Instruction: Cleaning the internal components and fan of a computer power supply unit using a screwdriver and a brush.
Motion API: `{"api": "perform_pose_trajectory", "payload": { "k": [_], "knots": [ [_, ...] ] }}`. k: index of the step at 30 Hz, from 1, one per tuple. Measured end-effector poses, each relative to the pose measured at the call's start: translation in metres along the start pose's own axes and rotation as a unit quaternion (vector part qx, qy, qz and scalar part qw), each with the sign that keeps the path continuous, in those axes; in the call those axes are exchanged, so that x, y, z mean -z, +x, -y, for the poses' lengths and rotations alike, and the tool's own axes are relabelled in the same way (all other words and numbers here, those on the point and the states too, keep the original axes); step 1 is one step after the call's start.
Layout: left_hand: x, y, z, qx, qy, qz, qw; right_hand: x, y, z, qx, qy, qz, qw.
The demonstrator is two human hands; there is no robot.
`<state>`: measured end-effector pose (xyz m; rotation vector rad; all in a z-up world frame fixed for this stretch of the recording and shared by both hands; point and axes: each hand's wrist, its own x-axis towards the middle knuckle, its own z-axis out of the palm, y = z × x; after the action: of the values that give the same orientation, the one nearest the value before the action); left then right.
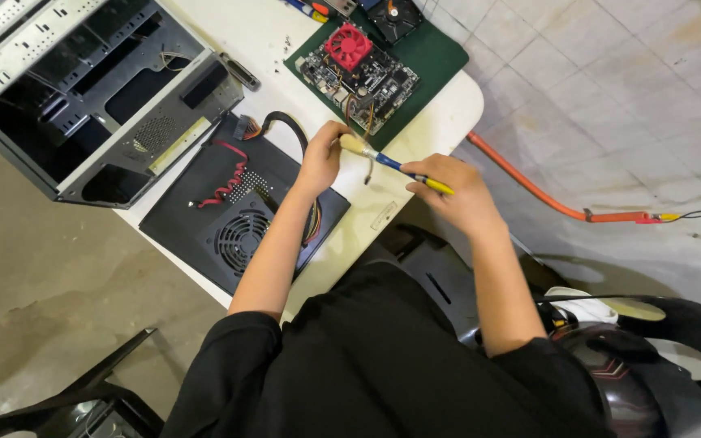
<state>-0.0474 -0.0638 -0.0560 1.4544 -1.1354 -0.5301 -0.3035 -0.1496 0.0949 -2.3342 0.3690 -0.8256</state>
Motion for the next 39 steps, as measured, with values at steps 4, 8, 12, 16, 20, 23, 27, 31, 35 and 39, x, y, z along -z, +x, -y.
{"api": "perform_pose_trajectory", "payload": {
  "k": [4,8,12,16,20,23,27,31,35,39],
  "knots": [
    [0.013,-0.006,-0.007,-0.006,-0.018,0.017,1.0,0.012,0.009,0.005,0.004,0.024,0.04,0.999],
    [0.018,-0.014,-0.019,-0.007,-0.066,0.023,0.998,-0.001,0.01,-0.001,-0.023,0.022,0.086,0.996],
    [0.027,-0.013,0.005,0.009,-0.058,0.007,0.998,0.0,-0.003,-0.022,-0.065,-0.001,0.1,0.993],
    [0.043,0.002,0.026,0.012,-0.01,-0.088,0.996,-0.004,-0.04,-0.065,-0.096,-0.043,0.001,0.994],
    [0.05,0.014,0.076,0.089,0.101,-0.174,0.976,-0.008,-0.08,-0.075,-0.137,-0.073,-0.04,0.987],
    [0.041,0.02,0.088,0.151,0.321,-0.286,0.89,-0.013,-0.109,-0.08,-0.174,-0.122,-0.039,0.977],
    [-0.014,0.036,0.099,-0.067,0.604,-0.037,0.794,-0.018,-0.124,-0.077,-0.217,-0.126,-0.027,0.968],
    [-0.061,0.043,0.139,-0.043,0.525,0.124,0.841,-0.031,-0.12,-0.079,-0.216,-0.106,-0.032,0.97],
    [-0.073,0.051,0.162,0.206,0.492,0.177,0.827,-0.046,-0.103,-0.075,-0.23,-0.045,-0.096,0.967],
    [-0.051,0.038,0.168,0.272,0.409,0.135,0.86,-0.062,-0.081,-0.065,-0.233,-0.005,-0.13,0.964]
  ]
}}
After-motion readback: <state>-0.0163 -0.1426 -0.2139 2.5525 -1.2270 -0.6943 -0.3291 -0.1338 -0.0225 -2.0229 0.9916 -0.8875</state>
